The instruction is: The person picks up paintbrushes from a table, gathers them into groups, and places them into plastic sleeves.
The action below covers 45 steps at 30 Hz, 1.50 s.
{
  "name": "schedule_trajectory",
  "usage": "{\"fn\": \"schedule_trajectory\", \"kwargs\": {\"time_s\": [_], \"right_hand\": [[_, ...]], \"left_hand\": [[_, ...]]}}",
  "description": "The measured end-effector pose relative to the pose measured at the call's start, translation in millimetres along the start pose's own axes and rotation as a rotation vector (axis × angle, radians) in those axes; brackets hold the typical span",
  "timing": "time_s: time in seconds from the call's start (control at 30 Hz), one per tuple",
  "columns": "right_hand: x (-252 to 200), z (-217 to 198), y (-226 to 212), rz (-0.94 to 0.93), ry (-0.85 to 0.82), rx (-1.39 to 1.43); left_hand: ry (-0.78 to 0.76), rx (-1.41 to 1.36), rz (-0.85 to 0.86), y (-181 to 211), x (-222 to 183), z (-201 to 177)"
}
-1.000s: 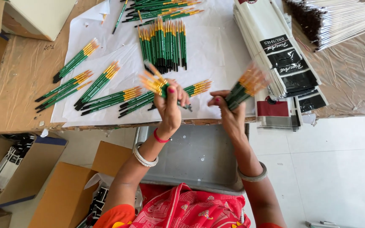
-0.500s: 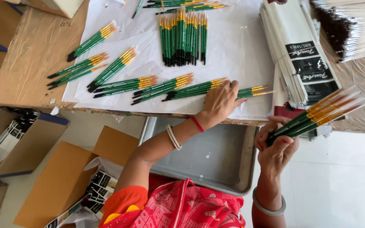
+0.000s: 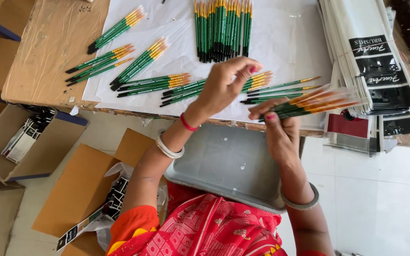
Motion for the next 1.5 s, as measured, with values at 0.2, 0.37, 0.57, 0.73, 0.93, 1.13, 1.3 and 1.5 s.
{"fn": "schedule_trajectory", "kwargs": {"time_s": [0.2,0.37,0.57,0.73,0.93,1.13,1.3,1.5], "right_hand": [[1.7,3.4,83.0,0.420,-0.169,-0.003],[10.0,-0.8,85.0,0.447,-0.282,-0.030],[-3.9,-15.9,103.9,0.454,-0.222,-0.013],[0.3,-9.6,94.7,0.468,-0.204,-0.006],[4.2,-3.0,88.3,0.490,-0.178,-0.021],[2.7,-4.4,88.9,0.493,-0.170,-0.010],[4.5,-2.0,85.8,0.495,-0.154,-0.011],[6.2,-0.3,83.5,0.509,-0.137,0.000]], "left_hand": [[-0.269,-0.507,-0.099,14.7,-8.4,-56.4],[-0.337,-0.406,-0.328,30.7,-10.1,-43.2],[-0.127,-0.151,-0.101,3.2,-4.3,-20.4],[-0.120,-0.158,-0.101,-1.2,-5.6,-24.0],[-0.250,-0.277,-0.250,0.2,-7.2,-32.5],[-0.289,-0.371,-0.234,-1.6,-9.9,-31.4],[-0.217,-0.500,-0.167,-9.1,-14.3,-35.7],[-0.059,-0.501,-0.227,-12.7,-35.7,-35.6]]}}
Point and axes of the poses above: each hand's wrist, its own x-axis towards the middle knuckle, its own z-axis out of the palm, y = z × x, the point moved 1 cm from there along x, towards the middle knuckle, and after that the axes turned 13 degrees about -z, right-handed, at the moved point
